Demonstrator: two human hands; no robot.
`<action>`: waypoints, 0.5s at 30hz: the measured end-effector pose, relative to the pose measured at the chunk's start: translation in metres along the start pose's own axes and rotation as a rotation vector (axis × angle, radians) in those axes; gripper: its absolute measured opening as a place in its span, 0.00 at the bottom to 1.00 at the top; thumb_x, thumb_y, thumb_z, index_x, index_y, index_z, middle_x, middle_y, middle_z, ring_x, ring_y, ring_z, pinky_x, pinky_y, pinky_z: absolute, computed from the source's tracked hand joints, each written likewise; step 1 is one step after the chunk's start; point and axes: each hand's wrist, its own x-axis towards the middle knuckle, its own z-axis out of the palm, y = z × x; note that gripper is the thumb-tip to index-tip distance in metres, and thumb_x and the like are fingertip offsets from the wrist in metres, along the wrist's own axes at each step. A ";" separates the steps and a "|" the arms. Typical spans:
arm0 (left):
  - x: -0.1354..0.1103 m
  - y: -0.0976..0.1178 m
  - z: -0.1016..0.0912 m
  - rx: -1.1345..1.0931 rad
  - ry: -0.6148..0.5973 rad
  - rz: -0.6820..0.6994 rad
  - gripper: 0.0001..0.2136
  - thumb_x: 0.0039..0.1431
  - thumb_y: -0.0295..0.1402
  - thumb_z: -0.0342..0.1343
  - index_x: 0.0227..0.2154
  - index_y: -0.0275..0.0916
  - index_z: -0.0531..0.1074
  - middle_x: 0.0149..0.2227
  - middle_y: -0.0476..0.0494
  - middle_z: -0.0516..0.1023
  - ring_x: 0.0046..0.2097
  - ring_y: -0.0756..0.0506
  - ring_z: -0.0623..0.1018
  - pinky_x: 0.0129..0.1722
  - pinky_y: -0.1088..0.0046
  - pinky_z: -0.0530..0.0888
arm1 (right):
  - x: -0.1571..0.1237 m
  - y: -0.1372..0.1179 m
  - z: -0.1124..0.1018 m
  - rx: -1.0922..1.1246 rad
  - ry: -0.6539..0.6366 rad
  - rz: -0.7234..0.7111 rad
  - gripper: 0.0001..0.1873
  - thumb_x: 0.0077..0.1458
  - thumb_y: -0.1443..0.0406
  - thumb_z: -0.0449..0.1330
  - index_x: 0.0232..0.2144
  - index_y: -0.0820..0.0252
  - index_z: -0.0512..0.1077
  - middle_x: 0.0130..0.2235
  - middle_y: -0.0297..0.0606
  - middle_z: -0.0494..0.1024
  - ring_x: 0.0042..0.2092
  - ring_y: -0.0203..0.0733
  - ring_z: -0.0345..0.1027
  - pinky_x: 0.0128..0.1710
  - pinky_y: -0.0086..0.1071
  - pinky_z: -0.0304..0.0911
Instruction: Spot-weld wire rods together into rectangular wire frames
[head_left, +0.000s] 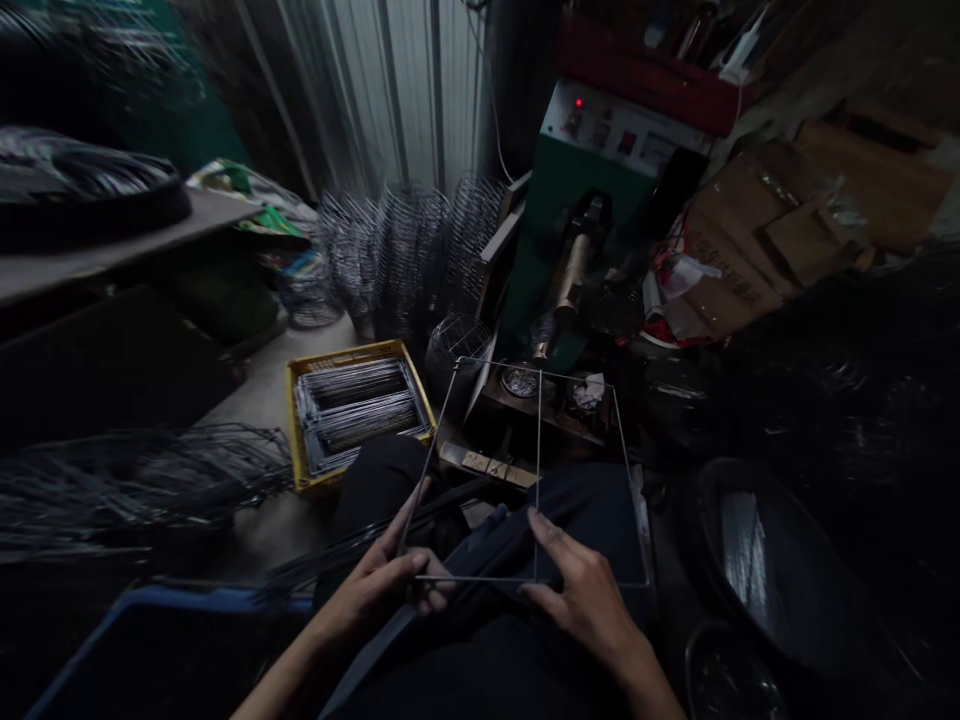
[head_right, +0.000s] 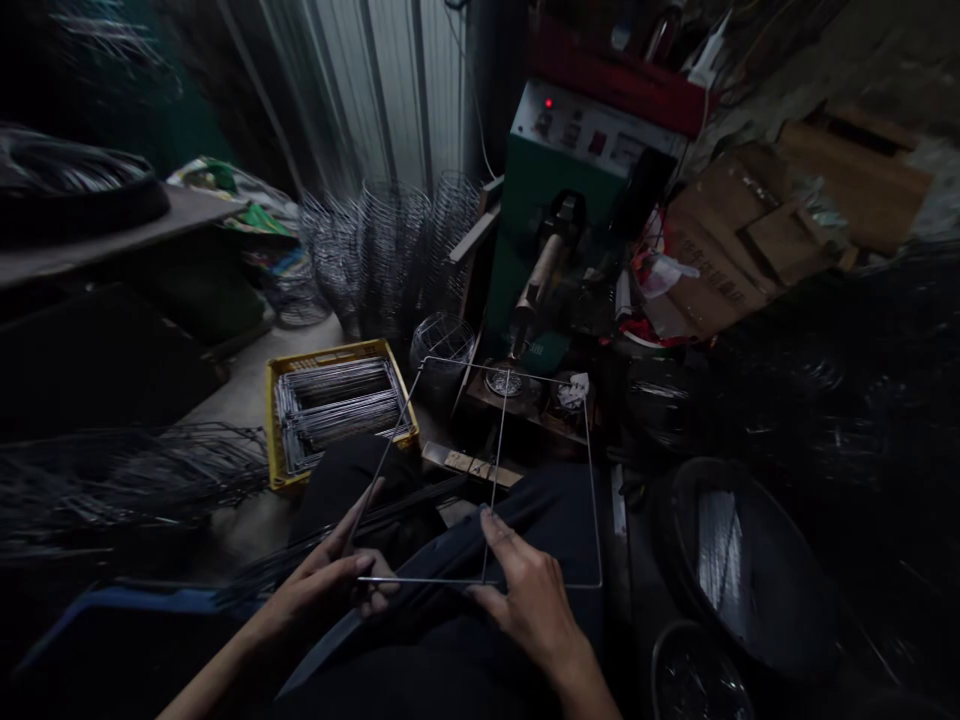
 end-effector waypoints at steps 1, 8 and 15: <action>0.001 -0.001 0.000 0.000 -0.004 0.004 0.44 0.60 0.37 0.57 0.70 0.41 0.33 0.30 0.37 0.79 0.28 0.42 0.78 0.26 0.73 0.72 | 0.001 0.001 -0.001 -0.003 -0.003 0.005 0.51 0.47 0.73 0.68 0.68 0.47 0.49 0.65 0.35 0.60 0.63 0.47 0.59 0.62 0.40 0.60; 0.010 -0.002 0.002 -0.025 -0.029 0.015 0.42 0.60 0.38 0.58 0.70 0.41 0.39 0.30 0.36 0.79 0.29 0.41 0.78 0.27 0.71 0.72 | 0.009 0.003 -0.009 -0.014 -0.033 0.014 0.51 0.44 0.76 0.65 0.67 0.49 0.53 0.64 0.35 0.61 0.63 0.46 0.59 0.63 0.40 0.59; 0.015 0.003 0.005 -0.045 -0.060 0.039 0.41 0.61 0.37 0.56 0.70 0.42 0.38 0.30 0.37 0.79 0.28 0.42 0.78 0.27 0.71 0.73 | 0.009 0.006 -0.014 0.007 -0.007 -0.026 0.51 0.42 0.79 0.63 0.67 0.52 0.54 0.64 0.35 0.61 0.63 0.45 0.59 0.63 0.37 0.59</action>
